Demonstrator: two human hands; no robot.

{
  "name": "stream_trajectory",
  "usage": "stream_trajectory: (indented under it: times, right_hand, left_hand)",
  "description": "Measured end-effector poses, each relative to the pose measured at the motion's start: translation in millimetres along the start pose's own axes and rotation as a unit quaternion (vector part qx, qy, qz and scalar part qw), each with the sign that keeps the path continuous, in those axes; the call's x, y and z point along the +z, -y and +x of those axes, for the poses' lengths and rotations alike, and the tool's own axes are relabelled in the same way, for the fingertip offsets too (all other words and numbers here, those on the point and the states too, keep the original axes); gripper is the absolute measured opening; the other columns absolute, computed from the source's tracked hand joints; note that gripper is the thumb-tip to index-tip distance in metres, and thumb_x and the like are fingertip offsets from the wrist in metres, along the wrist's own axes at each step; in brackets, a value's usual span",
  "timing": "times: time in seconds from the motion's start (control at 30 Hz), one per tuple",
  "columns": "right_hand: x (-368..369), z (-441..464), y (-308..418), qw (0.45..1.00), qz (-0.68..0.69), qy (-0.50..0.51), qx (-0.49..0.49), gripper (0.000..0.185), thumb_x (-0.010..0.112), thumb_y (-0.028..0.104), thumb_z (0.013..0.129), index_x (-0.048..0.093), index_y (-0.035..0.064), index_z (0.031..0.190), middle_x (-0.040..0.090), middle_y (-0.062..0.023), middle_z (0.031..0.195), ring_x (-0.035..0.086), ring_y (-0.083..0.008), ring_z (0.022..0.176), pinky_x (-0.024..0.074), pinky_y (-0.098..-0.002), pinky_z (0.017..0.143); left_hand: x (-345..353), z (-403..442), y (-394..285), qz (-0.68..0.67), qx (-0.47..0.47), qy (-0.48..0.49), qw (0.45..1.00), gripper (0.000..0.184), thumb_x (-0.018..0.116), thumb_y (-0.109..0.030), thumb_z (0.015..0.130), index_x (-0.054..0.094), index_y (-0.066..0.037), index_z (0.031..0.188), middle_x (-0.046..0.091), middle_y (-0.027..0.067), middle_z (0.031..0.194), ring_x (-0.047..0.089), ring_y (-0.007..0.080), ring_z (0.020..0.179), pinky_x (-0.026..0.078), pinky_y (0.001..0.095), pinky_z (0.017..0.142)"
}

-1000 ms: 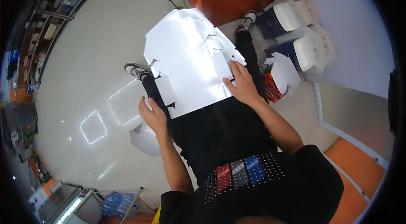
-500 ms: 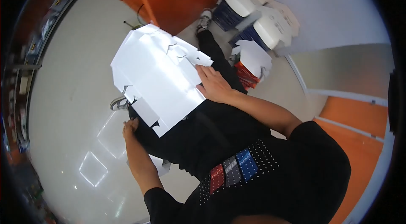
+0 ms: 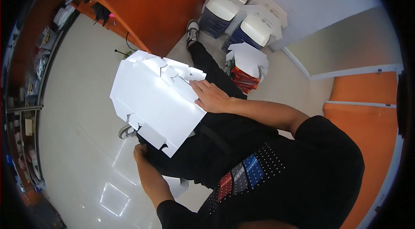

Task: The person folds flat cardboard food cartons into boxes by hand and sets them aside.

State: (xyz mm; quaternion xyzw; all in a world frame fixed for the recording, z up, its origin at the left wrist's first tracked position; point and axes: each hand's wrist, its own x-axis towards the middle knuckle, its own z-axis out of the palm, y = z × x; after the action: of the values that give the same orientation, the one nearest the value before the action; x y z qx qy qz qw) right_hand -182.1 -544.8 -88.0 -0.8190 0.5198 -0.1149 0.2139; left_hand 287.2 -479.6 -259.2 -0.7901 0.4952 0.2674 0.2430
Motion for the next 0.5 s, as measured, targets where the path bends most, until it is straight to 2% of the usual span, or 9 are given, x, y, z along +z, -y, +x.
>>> stream_trajectory:
  times: [0.5]
  right_hand:
    - [-3.6,1.0,3.6,1.0,0.005,0.025,0.014,0.076,0.068,0.021,0.091,0.032,-0.0086,0.15,0.046,-0.0235,0.142,0.046,-0.0372,0.129,0.0474,-0.0471,0.098]
  left_hand:
    - [0.8,-0.1,-0.3,-0.004,0.004,0.009,1.0,0.044,0.06,-0.042,0.093,0.072,-0.004,0.113,0.071,0.0204,0.116,0.064,0.0399,0.114,0.051,0.0475,0.098]
